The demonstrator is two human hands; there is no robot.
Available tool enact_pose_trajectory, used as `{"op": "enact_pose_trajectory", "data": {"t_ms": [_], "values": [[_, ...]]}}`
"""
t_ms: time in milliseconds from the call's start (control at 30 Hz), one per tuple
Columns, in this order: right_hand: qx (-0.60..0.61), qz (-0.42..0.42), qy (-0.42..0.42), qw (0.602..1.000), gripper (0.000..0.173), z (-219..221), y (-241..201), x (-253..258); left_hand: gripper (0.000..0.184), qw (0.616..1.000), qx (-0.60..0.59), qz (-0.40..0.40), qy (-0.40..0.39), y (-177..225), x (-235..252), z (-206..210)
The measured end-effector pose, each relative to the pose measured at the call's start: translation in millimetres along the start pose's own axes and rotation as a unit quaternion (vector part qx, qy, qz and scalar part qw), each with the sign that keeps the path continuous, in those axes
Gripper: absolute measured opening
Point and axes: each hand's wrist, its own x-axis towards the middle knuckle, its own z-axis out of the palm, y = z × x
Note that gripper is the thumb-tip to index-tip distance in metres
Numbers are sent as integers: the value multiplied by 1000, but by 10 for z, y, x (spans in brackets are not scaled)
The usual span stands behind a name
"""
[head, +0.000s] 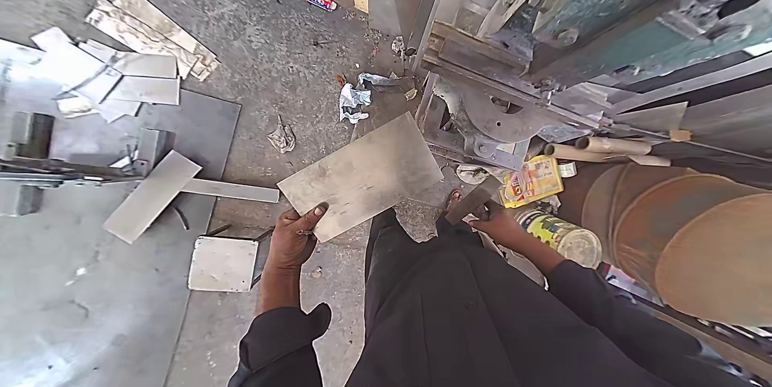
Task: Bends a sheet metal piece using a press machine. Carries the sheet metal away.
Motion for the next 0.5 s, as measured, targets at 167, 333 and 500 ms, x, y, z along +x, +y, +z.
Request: {"op": "enact_pose_trajectory", "data": {"t_ms": [167, 333, 500], "values": [[-158, 135, -81, 975, 63, 277, 331, 636, 15, 999, 13, -32, 40, -234, 19, -81], [-190, 248, -165, 936, 37, 694, 630, 1267, 10, 982, 68, -123, 125, -636, -225, -190], [-101, 325, -161, 927, 26, 1029, 920, 1603, 7, 975, 105, -124, 154, -864, -694, -372]]}}
